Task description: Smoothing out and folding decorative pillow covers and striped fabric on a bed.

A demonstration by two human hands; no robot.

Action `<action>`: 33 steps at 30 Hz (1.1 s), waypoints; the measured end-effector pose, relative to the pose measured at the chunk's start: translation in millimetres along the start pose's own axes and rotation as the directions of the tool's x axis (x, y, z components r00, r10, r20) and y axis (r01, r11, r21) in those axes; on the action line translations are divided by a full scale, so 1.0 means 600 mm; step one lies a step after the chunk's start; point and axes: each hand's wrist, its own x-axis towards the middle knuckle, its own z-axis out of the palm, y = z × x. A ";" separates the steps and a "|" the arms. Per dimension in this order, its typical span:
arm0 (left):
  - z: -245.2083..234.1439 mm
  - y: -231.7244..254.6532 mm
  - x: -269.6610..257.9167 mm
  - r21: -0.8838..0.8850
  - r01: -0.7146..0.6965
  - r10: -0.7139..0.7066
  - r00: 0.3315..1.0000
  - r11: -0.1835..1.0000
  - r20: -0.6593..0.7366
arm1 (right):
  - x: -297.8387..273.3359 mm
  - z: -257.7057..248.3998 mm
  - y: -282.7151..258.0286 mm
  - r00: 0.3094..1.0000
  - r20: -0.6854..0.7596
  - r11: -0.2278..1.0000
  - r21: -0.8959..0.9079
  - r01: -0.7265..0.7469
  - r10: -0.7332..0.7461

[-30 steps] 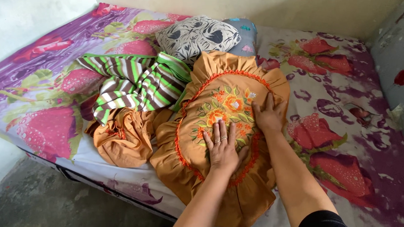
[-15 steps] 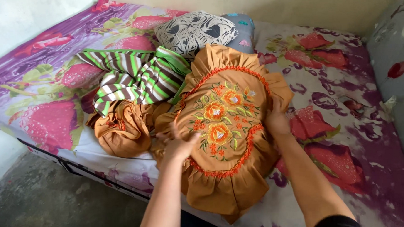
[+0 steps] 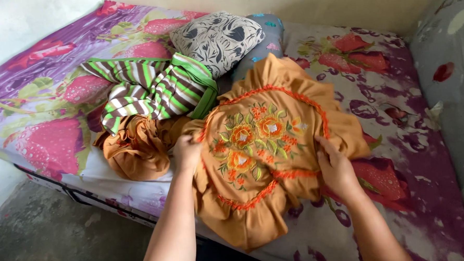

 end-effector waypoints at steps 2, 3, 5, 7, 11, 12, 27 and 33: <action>0.034 -0.005 0.054 -0.014 -0.126 0.125 0.991 0.992 -0.037 | -0.031 -0.016 -0.038 1.000 0.024 0.998 0.059 0.006 -0.007; 0.053 -0.008 0.080 -0.022 -0.248 0.245 0.966 0.969 -0.077 | -0.046 -0.024 -0.057 0.999 0.051 0.993 0.120 0.010 -0.016; 0.061 0.028 0.087 -0.052 -0.371 0.361 0.922 0.927 -0.142 | -0.077 -0.037 -0.066 0.995 0.080 0.987 0.157 0.042 -0.055; 0.078 0.066 0.094 -0.072 -0.491 0.468 0.859 0.868 -0.209 | -0.097 -0.043 -0.073 0.990 0.105 0.978 0.198 0.072 -0.094; 0.129 0.124 0.049 -0.071 -0.598 0.583 0.797 0.799 -0.158 | -0.118 -0.049 -0.077 0.876 0.421 0.937 0.141 -0.319 0.235; 0.136 0.139 0.027 0.002 -0.560 0.559 0.827 0.829 -0.059 | -0.119 -0.051 -0.078 0.791 0.513 0.888 0.112 -0.446 0.332; 0.168 0.124 -0.181 0.705 -0.447 0.288 0.894 0.550 0.343 | 0.051 0.127 -0.117 0.936 0.332 0.953 -0.230 0.198 -0.114; 0.175 0.114 -0.172 0.724 -0.423 0.286 0.906 0.546 0.313 | 0.071 0.169 -0.064 0.945 0.318 0.844 -0.525 0.111 0.073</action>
